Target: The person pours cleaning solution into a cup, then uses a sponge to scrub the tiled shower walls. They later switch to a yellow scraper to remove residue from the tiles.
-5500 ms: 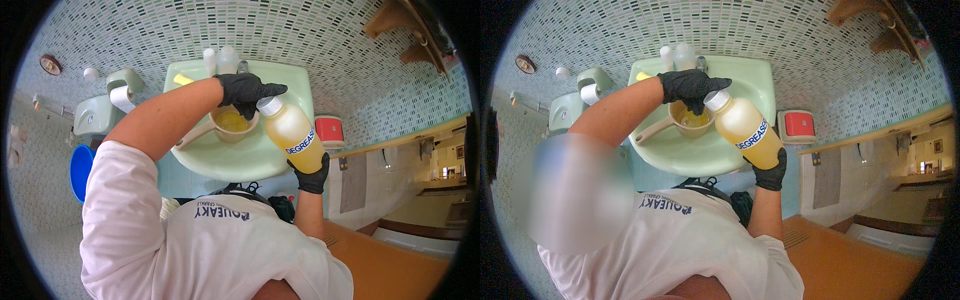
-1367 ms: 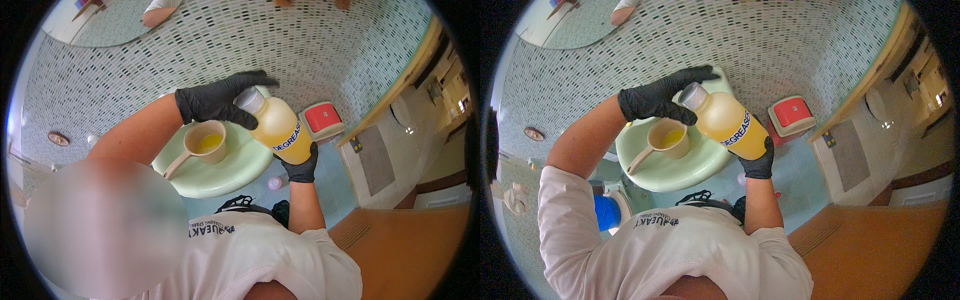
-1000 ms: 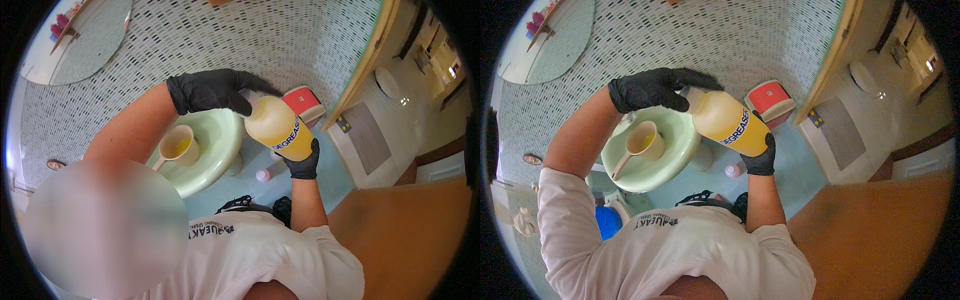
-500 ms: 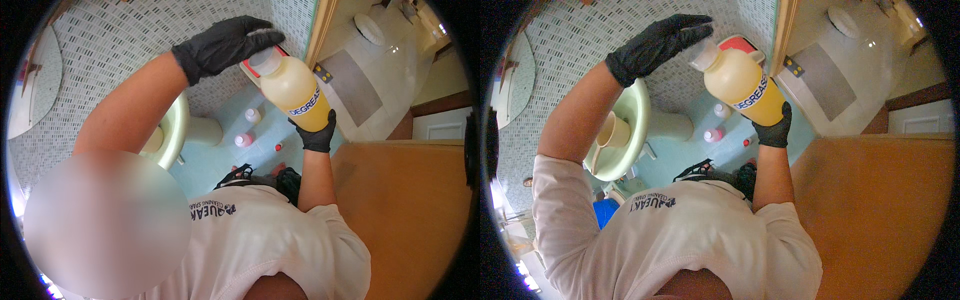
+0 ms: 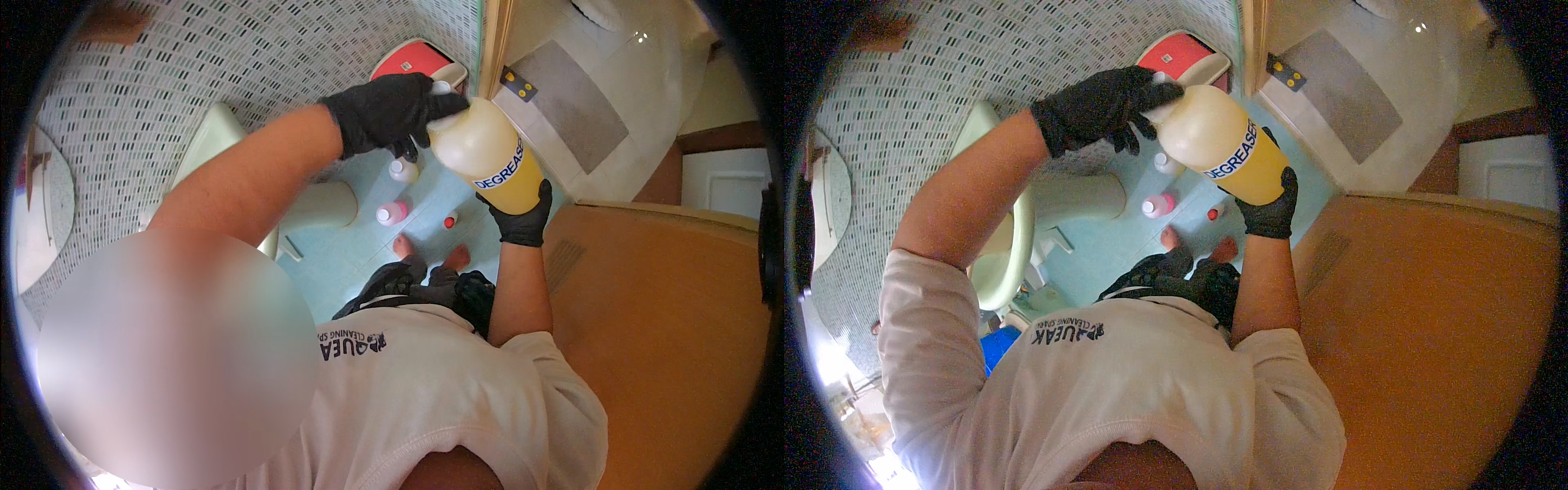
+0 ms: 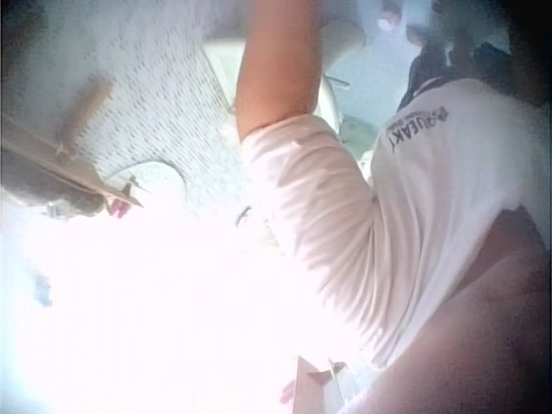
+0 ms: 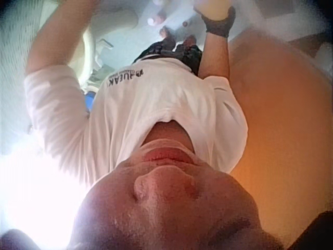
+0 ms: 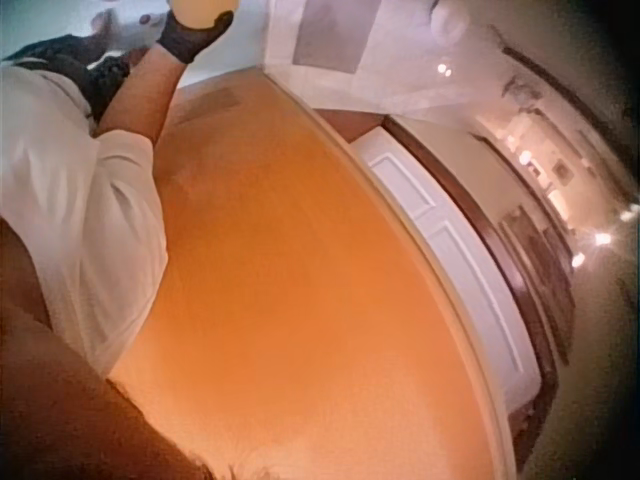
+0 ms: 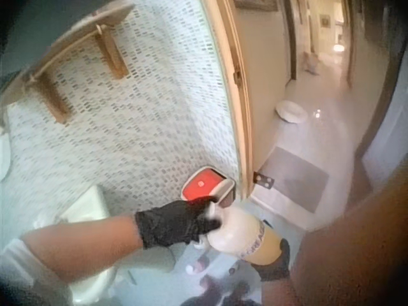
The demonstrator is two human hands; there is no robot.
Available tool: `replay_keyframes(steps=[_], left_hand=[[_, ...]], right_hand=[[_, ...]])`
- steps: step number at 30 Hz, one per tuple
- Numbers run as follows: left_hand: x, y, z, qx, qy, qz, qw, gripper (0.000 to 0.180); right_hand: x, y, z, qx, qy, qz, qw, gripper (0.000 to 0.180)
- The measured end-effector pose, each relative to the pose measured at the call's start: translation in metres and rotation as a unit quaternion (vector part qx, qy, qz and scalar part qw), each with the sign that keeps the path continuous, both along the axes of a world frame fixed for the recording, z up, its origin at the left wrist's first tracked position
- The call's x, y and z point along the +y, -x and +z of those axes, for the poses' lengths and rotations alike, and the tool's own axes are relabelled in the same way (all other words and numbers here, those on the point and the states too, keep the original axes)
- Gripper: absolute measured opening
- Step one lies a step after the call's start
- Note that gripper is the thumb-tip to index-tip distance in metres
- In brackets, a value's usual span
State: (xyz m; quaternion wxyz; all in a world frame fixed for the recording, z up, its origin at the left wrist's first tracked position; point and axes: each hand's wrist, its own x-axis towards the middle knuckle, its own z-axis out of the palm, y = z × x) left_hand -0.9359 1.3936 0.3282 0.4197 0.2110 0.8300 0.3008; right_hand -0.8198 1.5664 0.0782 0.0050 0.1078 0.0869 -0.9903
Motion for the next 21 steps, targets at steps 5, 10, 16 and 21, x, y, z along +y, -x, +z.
replay_keyframes(steps=[5, 10, 16, 21], left_hand=[[-0.006, 0.023, -0.048, 0.345, -0.158, -0.151, 0.913, 0.073], [-0.008, 0.030, -0.058, -0.091, -0.005, 0.136, 0.987, 0.069], [-0.029, 0.035, -0.076, 0.145, 0.039, -0.074, 0.986, 0.061], [-0.049, 0.020, -0.126, 0.106, -0.047, 0.018, 0.993, 0.059]], right_hand=[[-0.001, -0.008, -0.029, -0.004, 0.027, 0.013, 1.000, 0.083], [-0.013, 0.009, -0.017, 0.063, 0.070, -0.061, 0.994, 0.081], [-0.021, 0.022, -0.051, 0.072, 0.027, -0.019, 0.997, 0.088], [-0.031, 0.019, -0.067, 0.020, 0.049, 0.008, 0.999, 0.083]])
